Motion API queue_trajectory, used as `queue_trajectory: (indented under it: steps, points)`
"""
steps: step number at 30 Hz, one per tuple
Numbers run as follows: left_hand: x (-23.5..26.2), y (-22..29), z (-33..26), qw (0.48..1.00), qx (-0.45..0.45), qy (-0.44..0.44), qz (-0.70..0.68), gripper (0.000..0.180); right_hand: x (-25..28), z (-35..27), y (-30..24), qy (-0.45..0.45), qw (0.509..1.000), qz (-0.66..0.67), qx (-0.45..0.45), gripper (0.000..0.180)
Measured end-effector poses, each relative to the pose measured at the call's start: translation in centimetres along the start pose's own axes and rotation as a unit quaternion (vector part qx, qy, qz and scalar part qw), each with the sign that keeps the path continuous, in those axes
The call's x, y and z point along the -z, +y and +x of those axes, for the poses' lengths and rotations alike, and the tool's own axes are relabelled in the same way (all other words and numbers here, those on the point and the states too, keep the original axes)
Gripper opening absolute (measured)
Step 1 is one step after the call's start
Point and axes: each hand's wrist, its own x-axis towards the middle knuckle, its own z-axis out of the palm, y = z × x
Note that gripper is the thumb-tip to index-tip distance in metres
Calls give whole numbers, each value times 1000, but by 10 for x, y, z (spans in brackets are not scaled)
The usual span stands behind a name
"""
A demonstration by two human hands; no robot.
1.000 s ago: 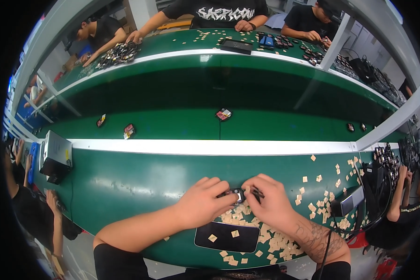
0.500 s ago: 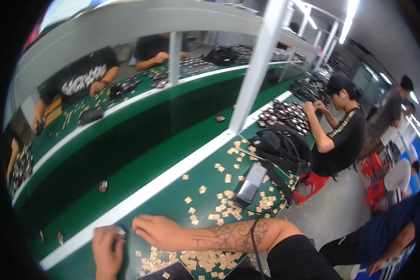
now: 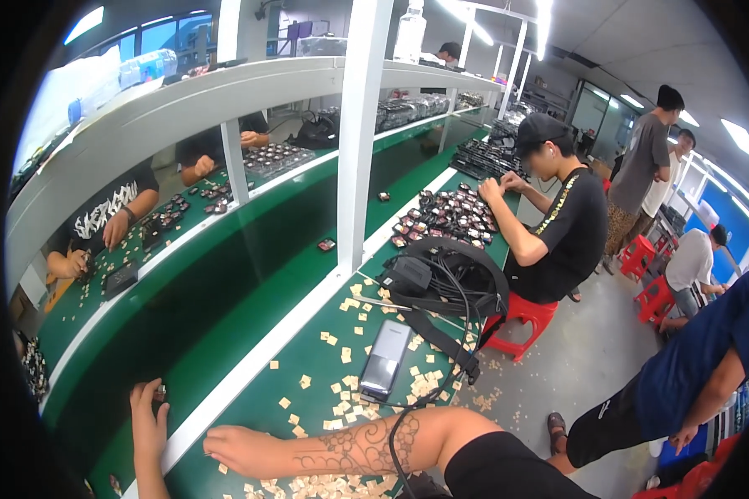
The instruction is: Assembling small electronic modules by manually applying adhesive pads or square components onto them at a factory line.
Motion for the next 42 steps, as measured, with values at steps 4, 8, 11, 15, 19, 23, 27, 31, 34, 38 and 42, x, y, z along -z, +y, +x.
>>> queue_trajectory:
  steps: [4,8,11,15,19,23,27,31,34,38,42]
  points:
    - [-9,-4,8,998,-27,46,20,66,-6,-1,3,37,998,5,48,7]
    - [-22,8,17,999,13,40,-29,68,4,2,-13,0,999,20,-47,8]
    - [-36,31,18,998,-26,17,-64,73,2,-2,3,84,996,-13,5,14]
    - [-44,42,-43,982,-179,52,-42,70,-1,8,-4,133,985,96,49,11]
    - [-17,87,-103,986,-128,-97,53,44,0,10,16,123,992,43,-2,17]
    - [-7,104,-114,982,-179,-31,42,40,-11,12,0,74,992,99,19,11]
    - [5,92,-144,998,-44,-27,-46,57,5,10,-14,49,998,-24,13,29]
    - [-8,99,-120,996,-67,-49,-30,71,59,1,-23,41,994,-90,-52,26]
    - [9,98,-143,999,-8,-35,-20,74,47,15,-39,-17,995,-26,-94,19]
    - [9,90,-147,999,-30,-19,-38,73,39,18,-47,-83,993,-71,-50,16]
    - [0,85,-140,997,-47,-28,-58,68,37,15,-46,-103,989,-102,-36,16]
